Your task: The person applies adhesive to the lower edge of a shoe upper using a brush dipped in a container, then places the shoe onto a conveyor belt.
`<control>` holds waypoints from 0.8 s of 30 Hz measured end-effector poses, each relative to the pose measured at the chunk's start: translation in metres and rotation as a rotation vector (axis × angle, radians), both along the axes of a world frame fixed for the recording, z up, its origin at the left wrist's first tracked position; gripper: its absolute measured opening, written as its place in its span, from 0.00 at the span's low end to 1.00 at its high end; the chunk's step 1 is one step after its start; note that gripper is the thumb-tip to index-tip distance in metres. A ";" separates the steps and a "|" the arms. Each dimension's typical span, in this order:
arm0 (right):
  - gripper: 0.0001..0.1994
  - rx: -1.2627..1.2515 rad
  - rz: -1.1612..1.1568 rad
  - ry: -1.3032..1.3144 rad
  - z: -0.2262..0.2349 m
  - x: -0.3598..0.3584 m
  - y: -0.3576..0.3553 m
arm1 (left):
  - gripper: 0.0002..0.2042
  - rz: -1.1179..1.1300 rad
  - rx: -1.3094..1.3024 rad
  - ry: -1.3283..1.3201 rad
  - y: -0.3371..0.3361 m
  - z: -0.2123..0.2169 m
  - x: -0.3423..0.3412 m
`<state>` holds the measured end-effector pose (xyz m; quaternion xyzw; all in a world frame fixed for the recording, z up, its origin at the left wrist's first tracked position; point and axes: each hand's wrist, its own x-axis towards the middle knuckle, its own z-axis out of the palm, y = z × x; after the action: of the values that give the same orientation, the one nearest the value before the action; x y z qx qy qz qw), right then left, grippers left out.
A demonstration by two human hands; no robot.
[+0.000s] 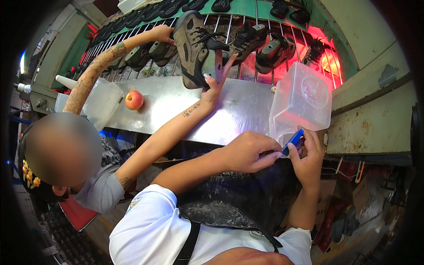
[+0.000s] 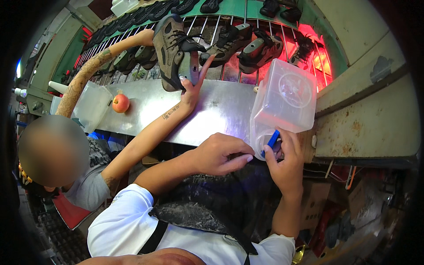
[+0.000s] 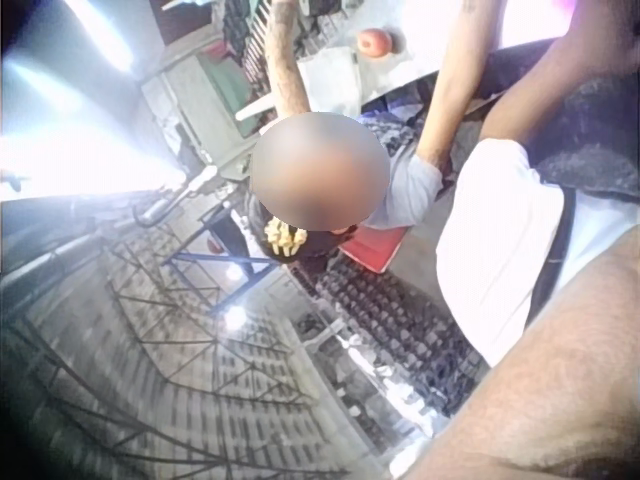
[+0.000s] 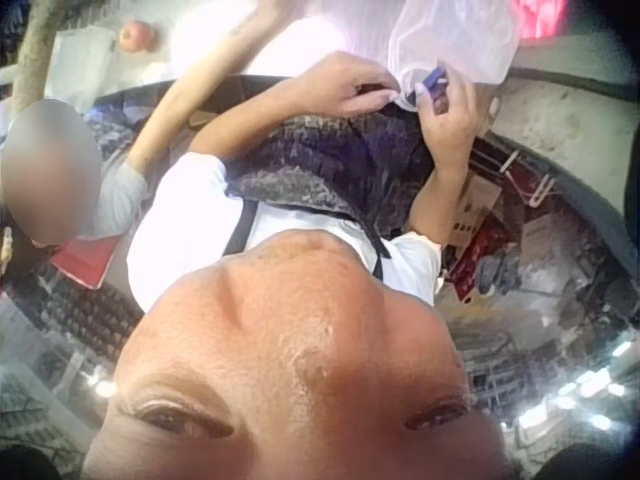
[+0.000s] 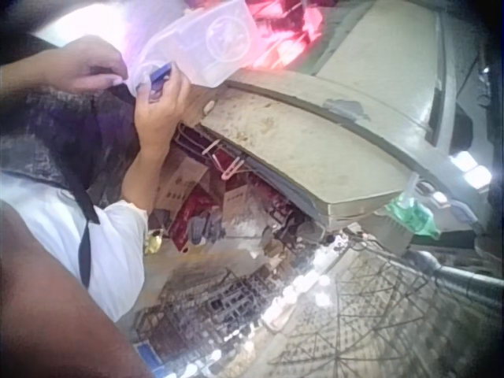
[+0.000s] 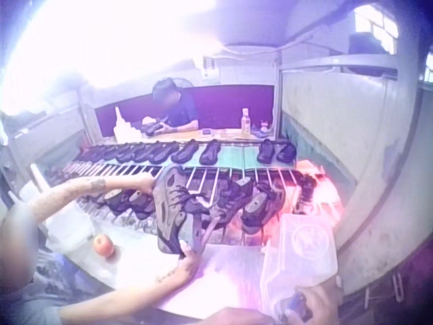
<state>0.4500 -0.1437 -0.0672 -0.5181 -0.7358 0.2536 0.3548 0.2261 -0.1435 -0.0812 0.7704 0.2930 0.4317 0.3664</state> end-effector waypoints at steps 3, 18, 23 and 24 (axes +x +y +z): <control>0.26 -0.002 0.002 0.002 0.000 0.000 -0.001 | 0.05 0.001 0.000 -0.017 0.000 -0.002 0.001; 0.26 0.013 -0.009 -0.015 0.003 -0.007 -0.002 | 0.07 0.037 -0.007 0.052 0.000 -0.015 -0.013; 0.24 -0.052 0.016 -0.019 0.008 -0.009 -0.005 | 0.07 0.135 -0.035 0.111 0.011 -0.011 -0.040; 0.24 -0.074 0.025 -0.028 0.012 -0.010 -0.007 | 0.07 0.160 -0.038 0.128 0.013 -0.011 -0.047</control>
<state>0.4398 -0.1503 -0.0557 -0.5252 -0.7372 0.2779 0.3218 0.1790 -0.1304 -0.0919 0.7635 0.3844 0.4037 0.3260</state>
